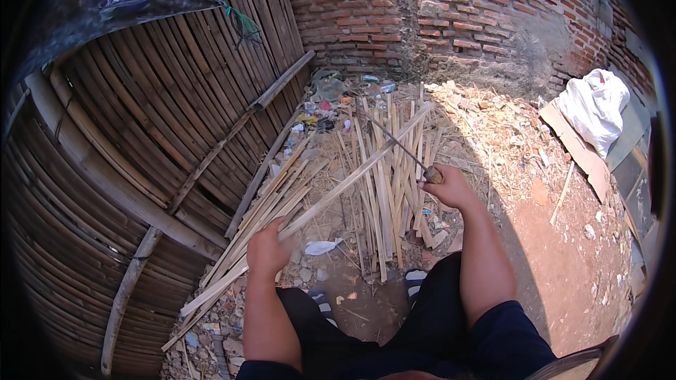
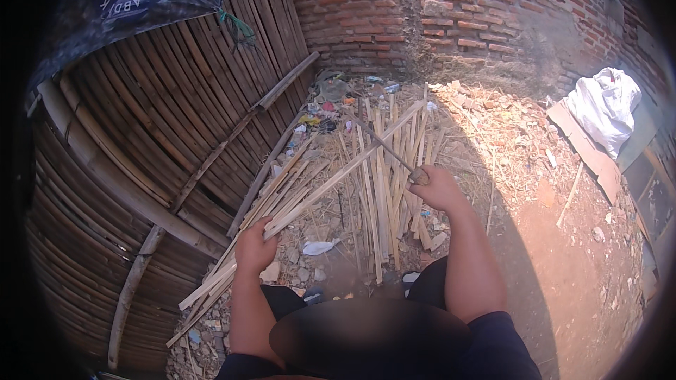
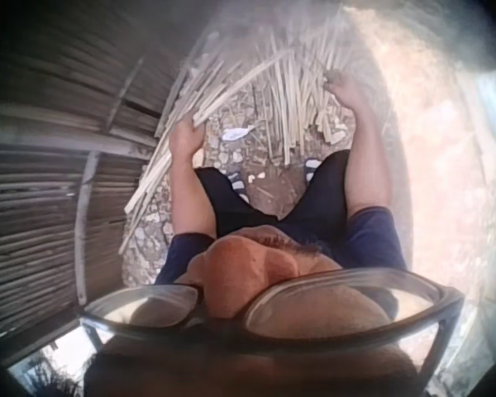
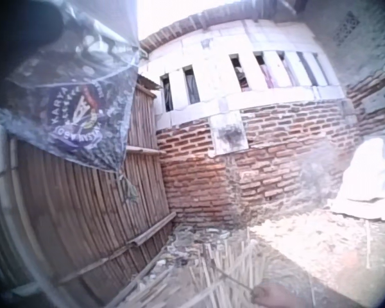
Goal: The person scrapes thin strips of bamboo using a large knife to smooth the surface while sitting on the ground.
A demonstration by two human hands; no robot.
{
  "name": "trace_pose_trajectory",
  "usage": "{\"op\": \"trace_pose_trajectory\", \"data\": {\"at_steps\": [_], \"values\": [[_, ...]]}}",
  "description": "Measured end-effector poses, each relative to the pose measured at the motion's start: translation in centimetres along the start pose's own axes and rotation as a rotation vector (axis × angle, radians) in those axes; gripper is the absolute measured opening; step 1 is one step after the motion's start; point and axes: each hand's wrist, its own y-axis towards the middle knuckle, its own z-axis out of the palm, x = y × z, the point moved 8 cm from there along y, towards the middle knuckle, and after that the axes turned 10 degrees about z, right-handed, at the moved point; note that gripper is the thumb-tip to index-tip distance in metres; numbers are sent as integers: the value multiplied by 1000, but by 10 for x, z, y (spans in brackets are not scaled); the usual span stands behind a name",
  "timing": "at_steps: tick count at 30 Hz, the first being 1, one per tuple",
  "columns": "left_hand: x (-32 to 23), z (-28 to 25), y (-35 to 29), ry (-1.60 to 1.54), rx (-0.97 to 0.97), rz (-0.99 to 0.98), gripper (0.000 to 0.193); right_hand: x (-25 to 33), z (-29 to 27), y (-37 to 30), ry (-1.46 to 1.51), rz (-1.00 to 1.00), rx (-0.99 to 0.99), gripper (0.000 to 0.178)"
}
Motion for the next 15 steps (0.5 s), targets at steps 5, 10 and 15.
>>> {"op": "trace_pose_trajectory", "data": {"at_steps": [5, 10, 15], "values": [[6, 8, 1, -17, -8, -23, 55, 40, 30, -23, -192, -205, 79, 48], [7, 15, 1, -38, 41, -38, 53, 77, 72, -49, -391, -340, 246, 47], [5, -5, -4, -13, 38, -74, 53, 20, 26, -8, -97, -102, 108, 47]]}}
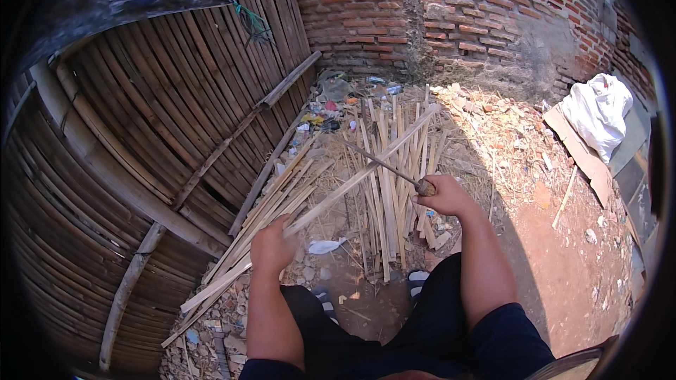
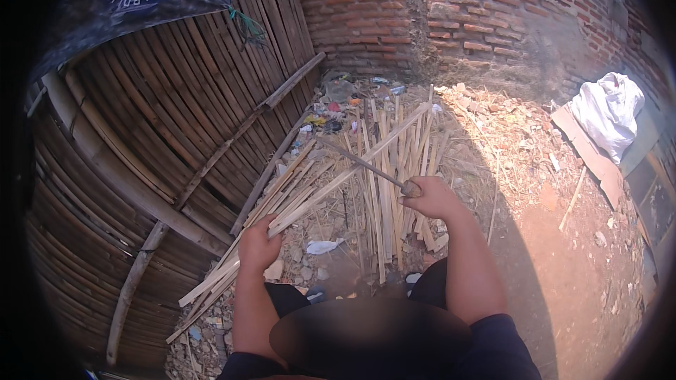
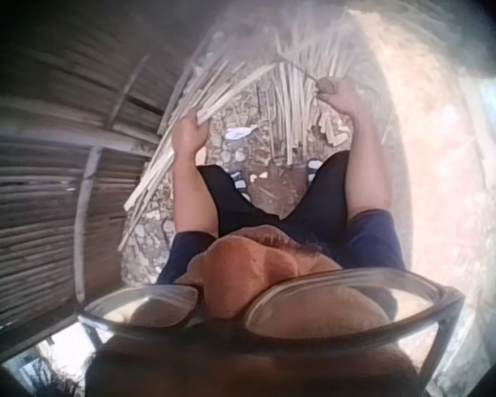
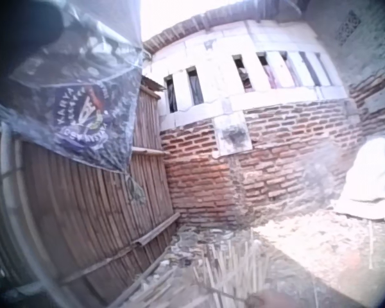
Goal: The person scrapes thin strips of bamboo using a large knife to smooth the surface while sitting on the ground.
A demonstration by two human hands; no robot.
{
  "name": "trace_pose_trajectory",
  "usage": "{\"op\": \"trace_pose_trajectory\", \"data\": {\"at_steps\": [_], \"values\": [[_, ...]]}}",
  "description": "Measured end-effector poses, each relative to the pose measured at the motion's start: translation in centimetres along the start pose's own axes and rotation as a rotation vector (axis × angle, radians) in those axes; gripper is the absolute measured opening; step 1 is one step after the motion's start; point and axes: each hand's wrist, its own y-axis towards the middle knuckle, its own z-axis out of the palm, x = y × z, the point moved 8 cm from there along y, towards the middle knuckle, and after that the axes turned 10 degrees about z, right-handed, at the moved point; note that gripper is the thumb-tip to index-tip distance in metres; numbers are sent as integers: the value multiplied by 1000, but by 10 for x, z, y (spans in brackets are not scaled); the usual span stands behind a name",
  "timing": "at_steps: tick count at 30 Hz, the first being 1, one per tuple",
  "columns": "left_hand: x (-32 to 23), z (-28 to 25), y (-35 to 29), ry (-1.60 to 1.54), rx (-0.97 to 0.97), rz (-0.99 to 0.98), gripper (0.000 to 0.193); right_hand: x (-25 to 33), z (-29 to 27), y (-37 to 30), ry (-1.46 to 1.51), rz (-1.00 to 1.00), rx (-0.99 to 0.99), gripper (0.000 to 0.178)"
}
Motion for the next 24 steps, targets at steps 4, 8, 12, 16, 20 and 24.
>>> {"op": "trace_pose_trajectory", "data": {"at_steps": [4, 8, 12, 16, 20, 24], "values": [[2, 1, 0, 7, -21, -5, 52, -18, -19, 1, 124, 92, -99, 47], [-4, 14, 4, -38, -25, 9, 51, 27, 14, -14, -155, -132, 12, 49], [-4, 21, 5, -25, 7, 17, 52, 70, 50, -33, -347, -205, 208, 48], [-7, 4, -2, 21, 16, -8, 52, 30, 21, -11, -112, -113, 89, 44], [-3, 1, 2, 7, -15, -17, 52, -27, -23, 4, 115, 76, -153, 42], [-5, 9, 5, 21, -16, 4, 52, -7, -8, -5, -5, -30, -64, 45]]}}
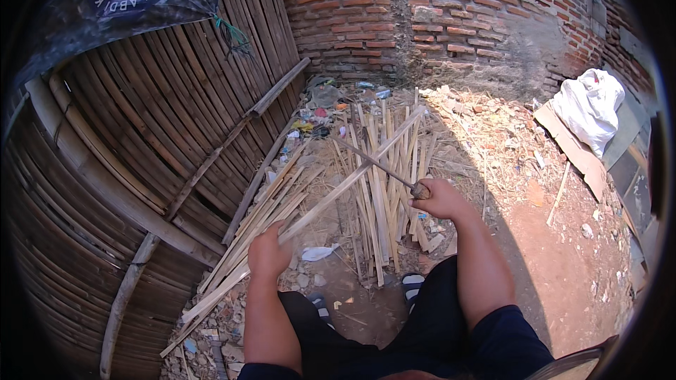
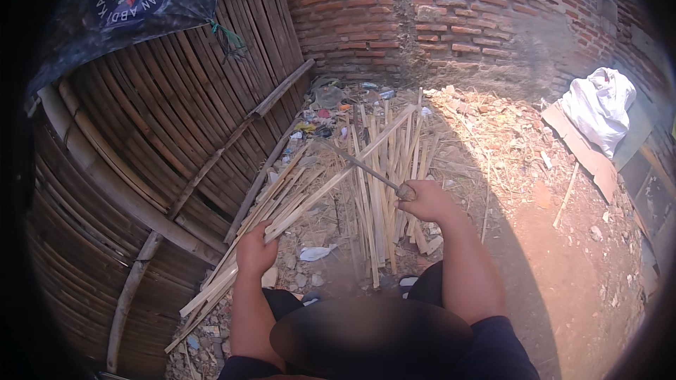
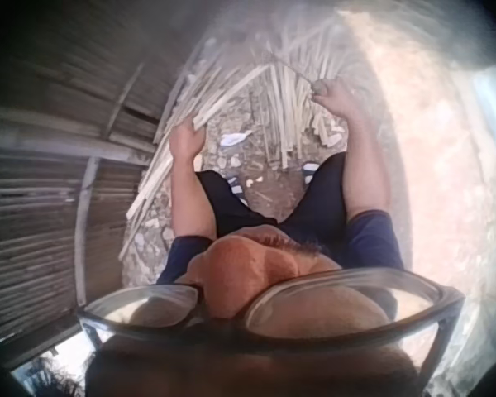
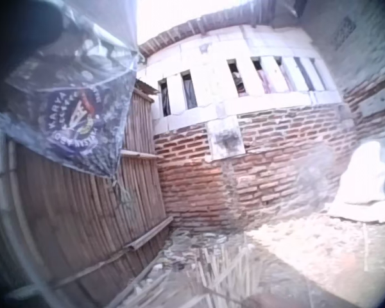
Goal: The person scrapes thin strips of bamboo using a large knife to smooth the surface while sitting on the ground.
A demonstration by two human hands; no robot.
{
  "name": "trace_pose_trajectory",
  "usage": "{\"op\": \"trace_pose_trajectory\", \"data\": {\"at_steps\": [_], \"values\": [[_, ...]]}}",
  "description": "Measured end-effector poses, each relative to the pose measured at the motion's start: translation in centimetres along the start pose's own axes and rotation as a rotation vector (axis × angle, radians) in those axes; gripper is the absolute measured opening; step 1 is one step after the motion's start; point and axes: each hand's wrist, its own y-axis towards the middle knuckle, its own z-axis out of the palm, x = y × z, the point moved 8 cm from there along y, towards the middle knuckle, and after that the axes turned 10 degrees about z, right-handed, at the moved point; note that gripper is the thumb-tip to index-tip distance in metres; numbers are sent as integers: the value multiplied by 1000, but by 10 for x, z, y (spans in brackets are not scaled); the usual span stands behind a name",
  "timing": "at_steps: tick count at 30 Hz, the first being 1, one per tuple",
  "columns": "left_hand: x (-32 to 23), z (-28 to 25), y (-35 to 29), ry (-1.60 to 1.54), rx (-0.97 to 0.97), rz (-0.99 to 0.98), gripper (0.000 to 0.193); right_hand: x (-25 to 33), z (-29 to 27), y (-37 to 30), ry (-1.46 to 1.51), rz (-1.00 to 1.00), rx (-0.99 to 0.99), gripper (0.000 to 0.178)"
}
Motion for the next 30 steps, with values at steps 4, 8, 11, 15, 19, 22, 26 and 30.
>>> {"op": "trace_pose_trajectory", "data": {"at_steps": [4, 8, 11, 15, 19, 22, 26, 30], "values": [[-9, 10, 0, -31, 5, 30, 52, 55, 40, -23, -245, -172, 193, 47], [-7, 7, -2, -5, 47, 31, 53, 56, 44, -19, -221, -179, 249, 47], [-4, -6, -5, 39, 20, -10, 53, 13, 10, 1, 33, 28, 122, 43], [7, -4, 0, 29, 15, -12, 53, -33, -17, 15, 174, 133, -116, 38], [2, 5, 2, -7, -12, 31, 54, 9, 11, -2, -55, -49, 56, 46], [-4, 13, -1, -5, -16, 65, 54, 49, 45, -18, -240, -161, 221, 48], [-5, 6, -2, -16, 10, 68, 55, 61, 46, -21, -231, -188, 258, 47], [5, -5, -1, 20, -18, -5, 55, 5, 4, 2, 29, 61, 86, 50]]}}
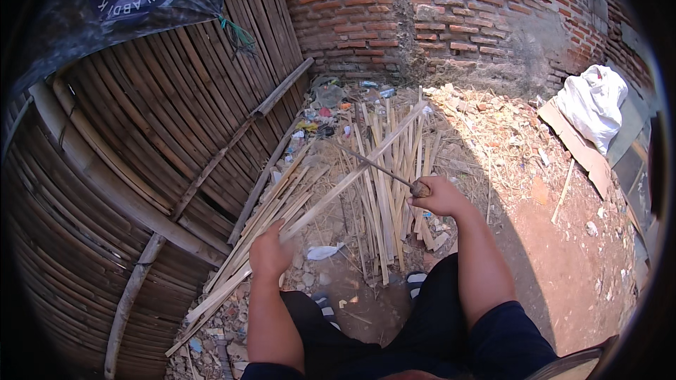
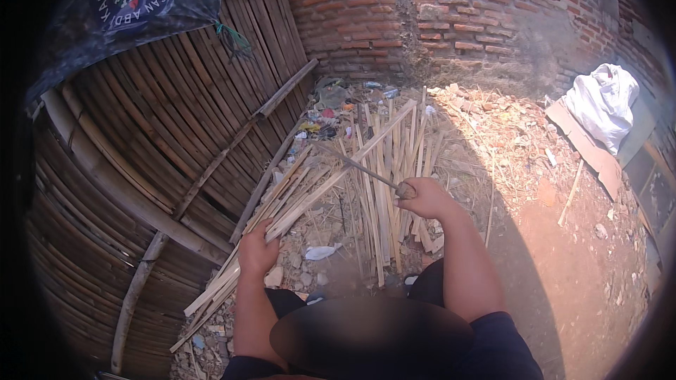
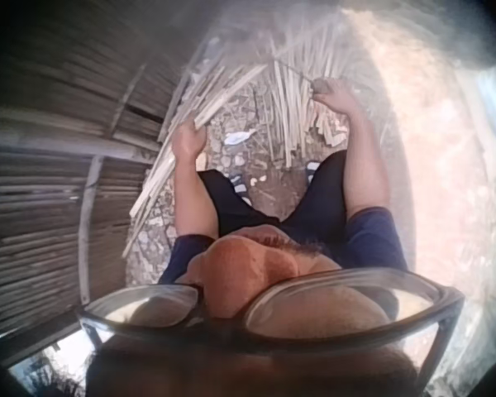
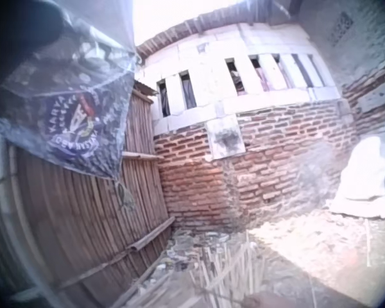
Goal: The person scrapes thin strips of bamboo using a large knife to smooth the surface while sitting on the ground.
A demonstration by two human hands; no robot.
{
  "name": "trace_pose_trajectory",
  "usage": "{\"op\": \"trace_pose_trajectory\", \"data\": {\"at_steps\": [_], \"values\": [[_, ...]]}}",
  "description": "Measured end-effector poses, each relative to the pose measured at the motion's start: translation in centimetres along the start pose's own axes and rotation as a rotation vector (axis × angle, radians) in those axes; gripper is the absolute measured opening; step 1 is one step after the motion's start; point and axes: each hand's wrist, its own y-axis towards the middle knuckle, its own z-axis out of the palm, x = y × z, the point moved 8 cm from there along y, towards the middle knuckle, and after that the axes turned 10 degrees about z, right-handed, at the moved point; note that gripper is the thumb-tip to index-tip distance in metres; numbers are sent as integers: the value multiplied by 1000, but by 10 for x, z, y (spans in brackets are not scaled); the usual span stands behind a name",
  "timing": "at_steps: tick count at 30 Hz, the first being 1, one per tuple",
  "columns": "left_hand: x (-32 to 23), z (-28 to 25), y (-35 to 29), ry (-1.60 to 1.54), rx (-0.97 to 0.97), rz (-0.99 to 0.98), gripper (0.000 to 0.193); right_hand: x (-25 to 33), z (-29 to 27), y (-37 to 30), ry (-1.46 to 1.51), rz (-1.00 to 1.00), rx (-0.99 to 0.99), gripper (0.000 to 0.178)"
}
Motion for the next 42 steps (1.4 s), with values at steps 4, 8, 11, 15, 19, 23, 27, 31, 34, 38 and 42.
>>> {"op": "trace_pose_trajectory", "data": {"at_steps": [4, 8, 11, 15, 19, 23, 27, 31, 34, 38, 42], "values": [[3, 0, 0, 0, -14, -1, 55, -17, -20, 1, 108, 73, -114, 50], [-13, 11, 3, -49, -10, 45, 56, 18, 10, -15, -152, -165, 15, 48], [-17, 17, 2, -12, 32, 50, 56, 51, 47, -26, -309, -261, 146, 48], [-12, 12, -1, -8, 45, 53, 57, 41, 39, -18, -237, -244, 139, 48], [-3, 1, -1, 7, -14, 51, 55, -19, -16, 6, 96, 36, -143, 48], [-8, 3, -1, -20, -19, 39, 54, -26, -17, 5, 66, 53, -119, 49], [-17, 11, 0, -23, 22, 38, 55, 31, 26, -15, -206, -193, 61, 48], [-14, 21, 4, -8, -17, 134, 54, 55, 48, -28, -287, -259, 168, 48], [-4, 10, 0, 18, -49, 128, 53, 32, 28, -10, -126, -172, 114, 48], [-1, 5, 1, -19, -61, 82, 53, -24, -15, 6, 67, 62, -103, 46], [-2, 11, 3, -15, -48, 59, 52, -6, -3, -2, -58, -23, -33, 46]]}}
